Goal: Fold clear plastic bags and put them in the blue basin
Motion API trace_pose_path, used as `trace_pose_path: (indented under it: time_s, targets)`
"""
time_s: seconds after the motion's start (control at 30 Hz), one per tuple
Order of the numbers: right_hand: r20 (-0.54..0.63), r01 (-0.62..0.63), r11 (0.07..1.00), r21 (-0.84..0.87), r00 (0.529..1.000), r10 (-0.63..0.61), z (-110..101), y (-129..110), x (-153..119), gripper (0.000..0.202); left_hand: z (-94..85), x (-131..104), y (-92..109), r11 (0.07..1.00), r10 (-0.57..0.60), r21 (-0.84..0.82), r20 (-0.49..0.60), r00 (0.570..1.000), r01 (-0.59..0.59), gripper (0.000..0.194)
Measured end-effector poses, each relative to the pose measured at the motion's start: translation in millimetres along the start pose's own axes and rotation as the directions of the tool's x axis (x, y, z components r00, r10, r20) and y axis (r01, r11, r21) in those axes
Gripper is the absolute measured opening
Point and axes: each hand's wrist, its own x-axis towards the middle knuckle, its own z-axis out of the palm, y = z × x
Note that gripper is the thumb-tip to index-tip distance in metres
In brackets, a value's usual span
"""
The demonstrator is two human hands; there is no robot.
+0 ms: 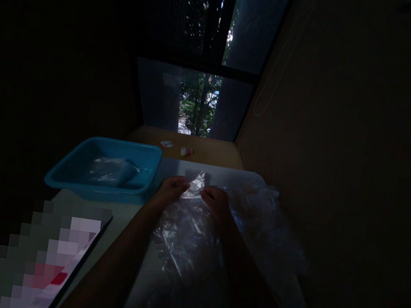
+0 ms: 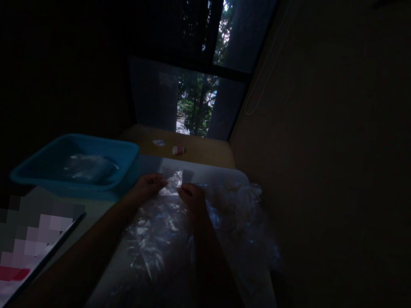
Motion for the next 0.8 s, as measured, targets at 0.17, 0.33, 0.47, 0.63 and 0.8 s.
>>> trace_pose_path:
  time_s: [0.17,0.33,0.47,0.63,0.8]
  targets:
    - [-0.026,0.01,1.0,0.015,1.0,-0.01,-0.4,-2.0,-0.2,0.025,0.5,-0.2,0.1,1.0,0.006,-0.016,-0.022,1.0,-0.006,0.031]
    - [-0.049,-0.022,1.0,0.023,0.999,0.023,0.5,-0.9,0.7,0.022,1.6,1.3,-1.8,0.998,-0.035,-0.056,-0.046,0.998,0.032,0.035]
    - [-0.052,-0.019,1.0,-0.014,0.998,0.019,0.7,1.9,0.8,0.024,1.9,4.3,-3.6,0.991,-0.037,-0.133,-0.102,0.994,0.023,0.039]
    - [-0.052,-0.03,1.0,-0.004,0.998,0.03,0.3,0.2,0.1,0.023,1.8,5.1,-2.8,0.987,-0.029,-0.163,-0.118,0.993,0.009,0.035]
    - [-0.05,-0.014,1.0,-0.02,0.999,0.013,-0.7,-1.7,0.5,0.026,1.6,5.1,-4.0,0.989,-0.038,-0.145,-0.109,0.993,0.022,0.034]
